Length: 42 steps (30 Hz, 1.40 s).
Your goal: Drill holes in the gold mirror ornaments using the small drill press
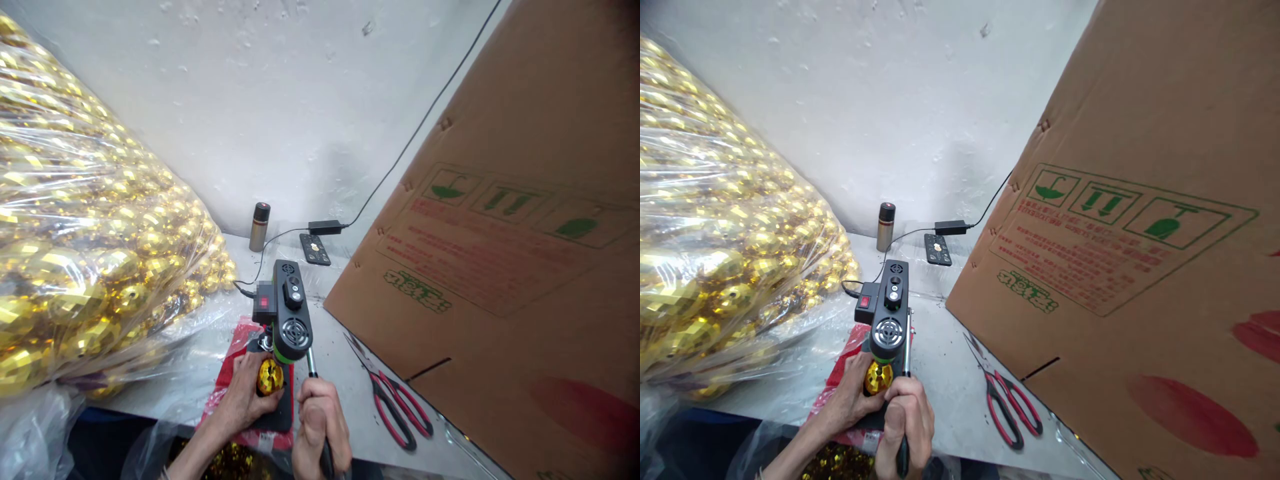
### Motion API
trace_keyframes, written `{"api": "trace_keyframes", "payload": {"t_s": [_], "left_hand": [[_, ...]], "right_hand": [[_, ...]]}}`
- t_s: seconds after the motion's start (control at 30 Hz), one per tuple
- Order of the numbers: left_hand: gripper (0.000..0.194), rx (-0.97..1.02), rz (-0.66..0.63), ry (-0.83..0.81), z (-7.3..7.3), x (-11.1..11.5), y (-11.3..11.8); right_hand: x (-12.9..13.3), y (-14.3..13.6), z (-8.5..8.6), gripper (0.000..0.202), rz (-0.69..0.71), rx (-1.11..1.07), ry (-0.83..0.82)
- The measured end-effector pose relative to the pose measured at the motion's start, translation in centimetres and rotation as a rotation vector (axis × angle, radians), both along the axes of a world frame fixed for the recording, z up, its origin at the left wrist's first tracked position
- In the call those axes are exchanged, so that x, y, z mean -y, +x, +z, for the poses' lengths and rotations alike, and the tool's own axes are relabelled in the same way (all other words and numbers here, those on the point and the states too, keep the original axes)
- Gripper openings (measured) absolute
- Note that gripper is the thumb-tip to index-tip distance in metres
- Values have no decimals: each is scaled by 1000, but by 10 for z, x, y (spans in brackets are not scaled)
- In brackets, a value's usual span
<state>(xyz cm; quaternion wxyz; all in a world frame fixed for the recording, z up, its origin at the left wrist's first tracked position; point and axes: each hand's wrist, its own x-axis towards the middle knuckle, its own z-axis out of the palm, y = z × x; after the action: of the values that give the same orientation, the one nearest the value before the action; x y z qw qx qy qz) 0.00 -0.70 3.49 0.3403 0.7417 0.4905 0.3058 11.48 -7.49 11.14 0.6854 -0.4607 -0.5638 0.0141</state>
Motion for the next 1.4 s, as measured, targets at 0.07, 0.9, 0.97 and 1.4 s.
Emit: {"api": "trace_keyframes", "payload": {"t_s": [0.07,0.9,0.97,1.4], "left_hand": [[38,-6,-1,-2,-1,0,0],[39,-55,6,-22,-3,-4,2],[39,-45,0,-29,-2,-5,2],[50,15,2,-19,-8,-4,2]], "right_hand": [[-1,0,0,32,-11,2,7],[-17,-3,-11,38,-78,22,180],[-17,-3,-16,39,-92,52,177],[-13,15,6,36,-13,199,88]]}}
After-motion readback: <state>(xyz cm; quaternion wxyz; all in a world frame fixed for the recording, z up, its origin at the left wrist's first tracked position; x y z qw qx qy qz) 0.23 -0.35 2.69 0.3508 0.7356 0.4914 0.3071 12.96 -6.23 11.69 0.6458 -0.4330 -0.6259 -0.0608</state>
